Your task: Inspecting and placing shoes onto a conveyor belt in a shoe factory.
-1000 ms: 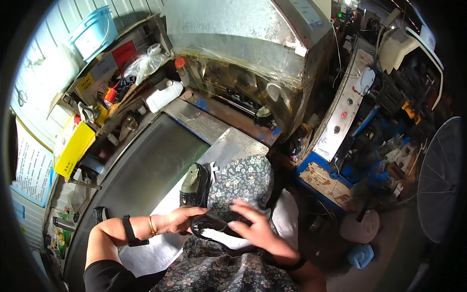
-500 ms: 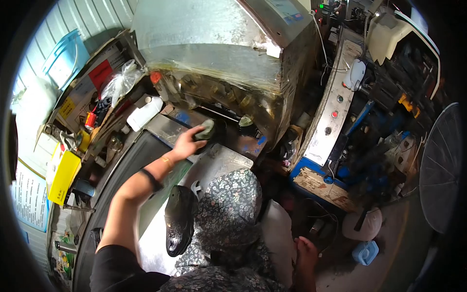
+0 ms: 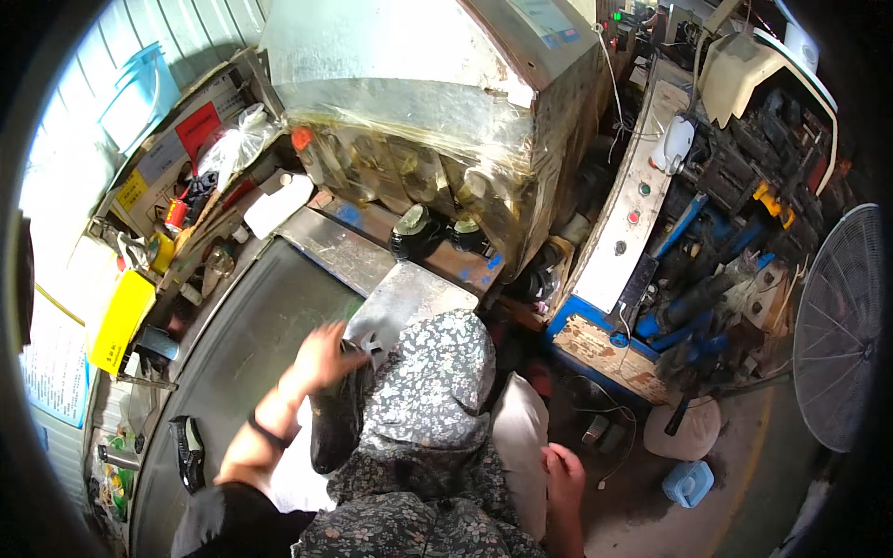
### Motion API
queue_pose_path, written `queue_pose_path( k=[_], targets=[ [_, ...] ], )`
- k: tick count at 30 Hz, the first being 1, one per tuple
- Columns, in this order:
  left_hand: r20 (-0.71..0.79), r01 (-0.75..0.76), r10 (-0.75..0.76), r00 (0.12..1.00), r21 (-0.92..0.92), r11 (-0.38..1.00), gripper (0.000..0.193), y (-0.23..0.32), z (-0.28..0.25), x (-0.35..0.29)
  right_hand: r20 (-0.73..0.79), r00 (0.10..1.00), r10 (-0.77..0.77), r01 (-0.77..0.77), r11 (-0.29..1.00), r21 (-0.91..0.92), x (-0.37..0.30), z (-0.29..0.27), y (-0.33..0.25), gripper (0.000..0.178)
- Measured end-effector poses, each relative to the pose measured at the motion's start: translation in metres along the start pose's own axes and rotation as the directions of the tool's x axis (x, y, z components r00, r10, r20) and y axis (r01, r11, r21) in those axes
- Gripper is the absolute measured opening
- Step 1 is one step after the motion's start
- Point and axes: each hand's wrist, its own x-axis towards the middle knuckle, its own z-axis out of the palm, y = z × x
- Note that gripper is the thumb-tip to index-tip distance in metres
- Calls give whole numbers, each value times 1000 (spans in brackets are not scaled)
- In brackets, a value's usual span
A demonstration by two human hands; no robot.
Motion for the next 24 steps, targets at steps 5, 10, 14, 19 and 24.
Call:
queue_pose_path(
  k=[5,10,14,19,24],
  targets=[
    [-145,265,-307,940,-255,930,86,9,3,-107,322,931,-172,165,985,50,13,66,-23,22],
    [63,210,-380,923,-909,360,68,-44,50,-105,670,733,-116,132,991,26,-17,146,-46,23],
    [238,123,-244,940,-904,-410,40,60,62,-88,771,610,-182,308,951,-19,-46,176,-64,86],
    [-87,-92,228,970,-996,11,67,172,10,-99,529,821,-213,68,958,280,-44,106,-155,86],
    [-41,-568,683,729,-593,571,46,153,38,-104,233,794,-562,602,780,-169,5,-11,-248,86]
  ],
)
